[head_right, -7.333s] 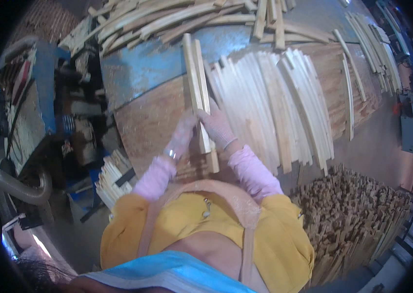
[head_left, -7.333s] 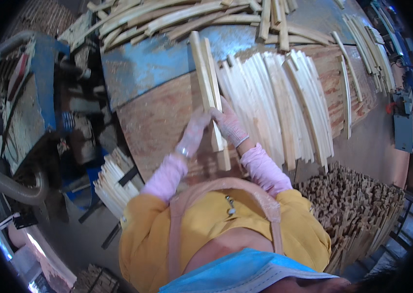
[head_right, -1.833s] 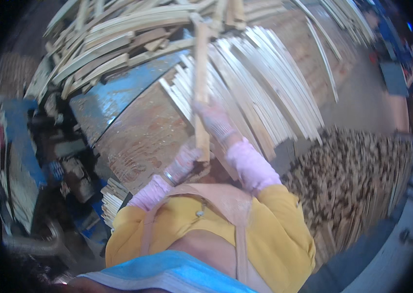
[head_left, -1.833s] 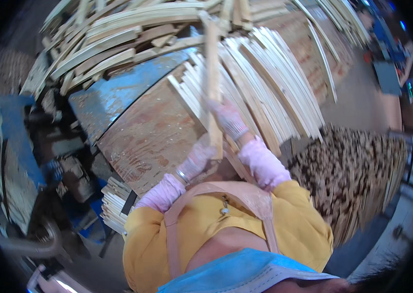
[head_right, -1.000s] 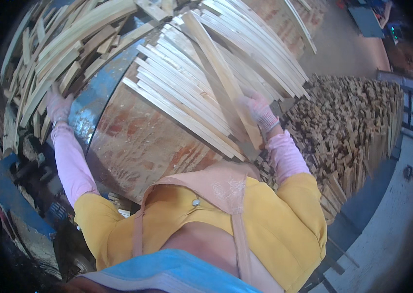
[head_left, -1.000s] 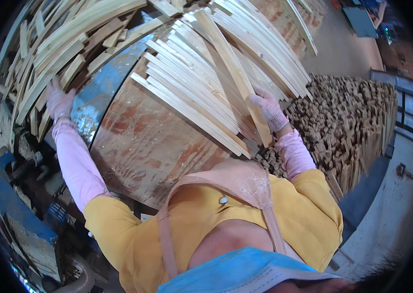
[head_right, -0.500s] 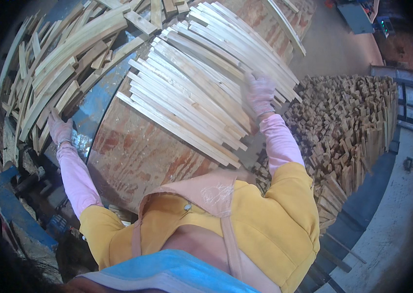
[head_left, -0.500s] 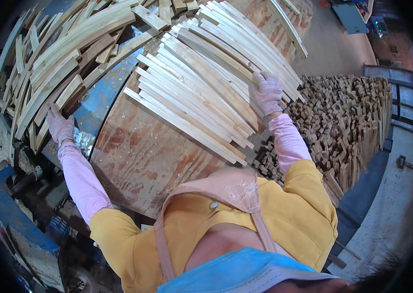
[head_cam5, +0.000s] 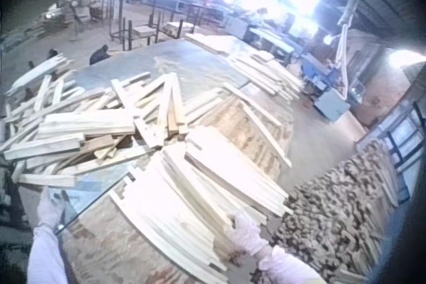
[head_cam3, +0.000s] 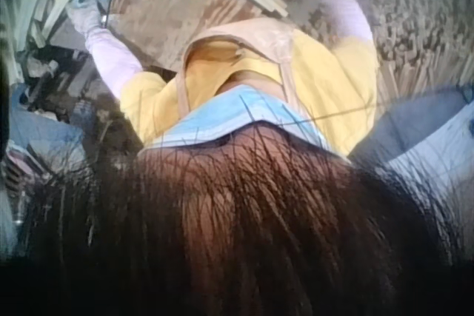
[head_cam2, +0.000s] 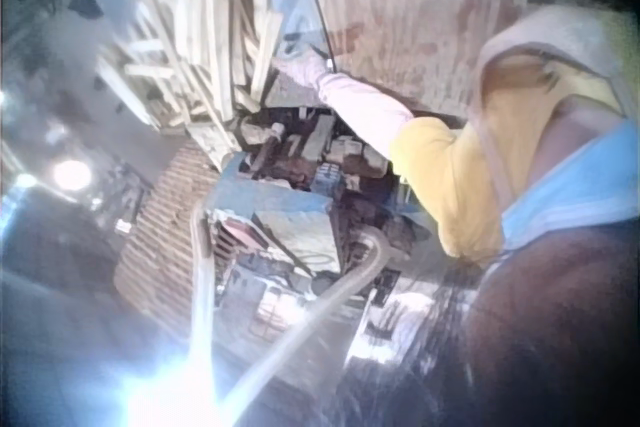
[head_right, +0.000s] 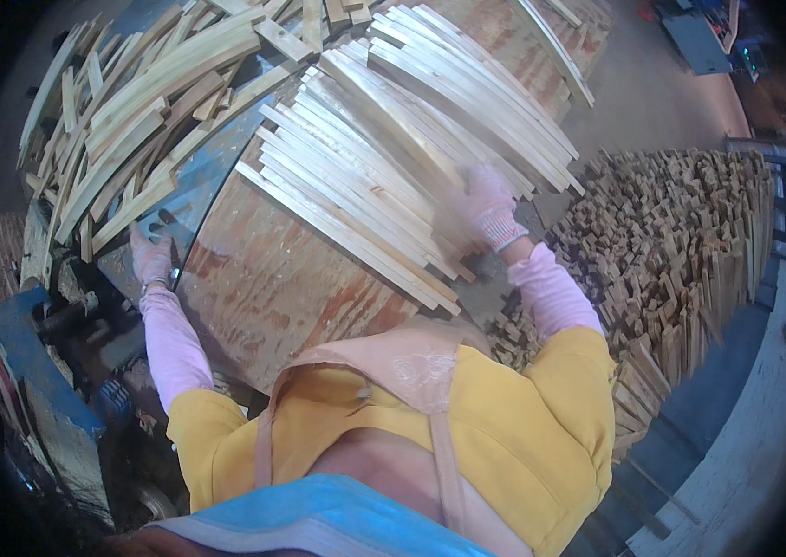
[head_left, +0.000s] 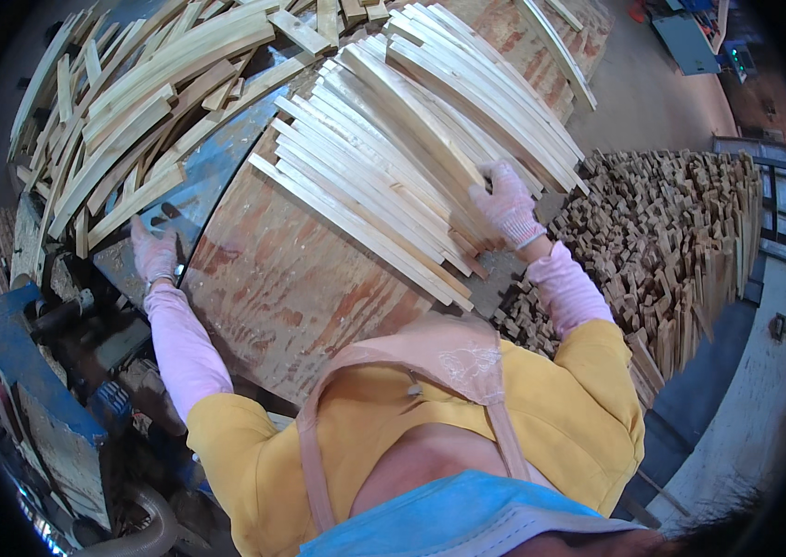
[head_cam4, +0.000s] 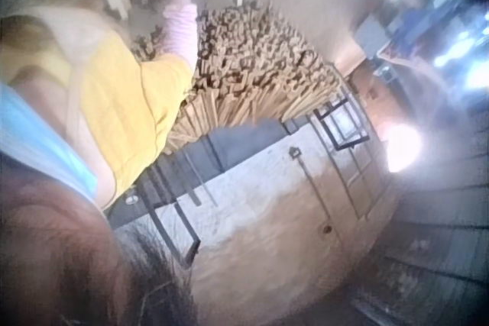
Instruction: The person sorts wooden planks by hand, picking them up from a pile and arranging them into a stack on a table.
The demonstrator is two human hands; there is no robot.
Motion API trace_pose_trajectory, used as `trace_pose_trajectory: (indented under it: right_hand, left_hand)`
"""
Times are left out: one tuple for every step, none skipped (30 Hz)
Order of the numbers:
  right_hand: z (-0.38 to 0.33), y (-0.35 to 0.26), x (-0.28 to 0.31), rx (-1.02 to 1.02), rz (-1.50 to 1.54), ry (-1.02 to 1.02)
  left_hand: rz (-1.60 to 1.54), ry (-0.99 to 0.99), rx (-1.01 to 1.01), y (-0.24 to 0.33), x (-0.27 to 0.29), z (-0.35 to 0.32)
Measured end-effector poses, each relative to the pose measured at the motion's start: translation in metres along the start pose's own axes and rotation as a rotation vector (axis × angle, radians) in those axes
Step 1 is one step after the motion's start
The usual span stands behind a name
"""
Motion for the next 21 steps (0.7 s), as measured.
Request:
trace_pose_trajectory:
  right_hand:
    - [-0.008,0.002,-0.004,-0.023,0.072,-0.07]
    - [-0.01,-0.001,-0.005,0.016,0.189,-0.084]
    - [-0.007,0.0,-0.002,-0.003,0.255,-0.086]
    - [0.0,0.004,0.0,-0.034,0.318,-0.086]
    - [0.007,0.012,0.003,-0.071,0.376,-0.084]
    - [0.023,0.016,0.012,0.013,0.202,0.007]
    - [0.043,0.032,0.007,0.025,0.144,0.015]
    - [0.059,0.033,0.012,0.009,-0.049,-0.001]
    - [0.067,0.037,0.022,0.068,-0.159,0.139]
    - [0.071,0.04,0.029,0.13,-0.268,0.28]
    - [0.071,0.038,0.033,0.194,-0.372,0.422]
    - [0.077,0.048,0.032,0.15,-0.34,0.439]
    - [0.082,0.056,0.031,0.103,-0.305,0.458]
    - [0.084,0.062,0.034,0.051,-0.275,0.48]
    - [0.083,0.063,0.031,0.044,-0.34,0.504]
    - [0.081,0.054,0.032,0.048,-0.401,0.528]
    - [0.077,0.046,0.032,0.05,-0.461,0.553]
    - [0.076,0.044,0.025,0.039,-0.406,0.437]
    - [0.072,0.037,0.02,0.029,-0.354,0.327]
    - [0.064,0.028,0.015,0.015,-0.303,0.214]
    - [0.057,0.019,-0.003,-0.039,-0.31,0.027]
  left_hand:
    - [0.074,-0.097,0.001,0.0,-0.016,-0.011]
    - [0.102,-0.048,-0.033,-0.006,-0.029,-0.028]
    - [0.13,-0.001,-0.066,-0.012,-0.041,-0.045]
    - [0.103,0.029,-0.091,-0.007,-0.044,-0.054]
    - [0.072,0.054,-0.119,0.006,-0.047,-0.067]
    - [0.041,0.079,-0.144,0.017,-0.049,-0.08]
    - [0.06,0.088,-0.184,0.028,-0.048,-0.09]
    - [0.08,0.096,-0.216,0.036,-0.047,-0.102]
    - [0.099,0.106,-0.247,0.045,-0.046,-0.114]
    - [0.117,0.227,-0.297,0.055,-0.038,-0.129]
    - [0.114,0.223,-0.304,0.058,-0.038,-0.137]
    - [0.111,0.22,-0.311,0.059,-0.036,-0.145]
    - [0.108,0.218,-0.321,0.064,-0.035,-0.152]
    - [0.058,0.0,-0.229,0.073,-0.034,-0.15]
    - [0.063,0.016,-0.249,0.074,-0.035,-0.152]
    - [0.072,0.039,-0.258,0.073,-0.034,-0.157]
    - [0.081,0.061,-0.271,0.072,-0.034,-0.162]
    - [0.098,0.082,-0.261,0.069,-0.033,-0.166]
    - [0.11,0.106,-0.252,0.066,-0.036,-0.167]
    - [0.122,0.127,-0.246,0.067,-0.035,-0.168]
    - [0.13,0.087,-0.219,0.065,-0.038,-0.168]
Point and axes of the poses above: each hand's wrist, its own z-axis towards the middle knuckle, its own x-axis out of the back of the hand, y = z × x, the point moved 10 cm from there along z, towards the middle knuckle, and after that the axes turned 12 degrees about -x, right-handed, at the moved point
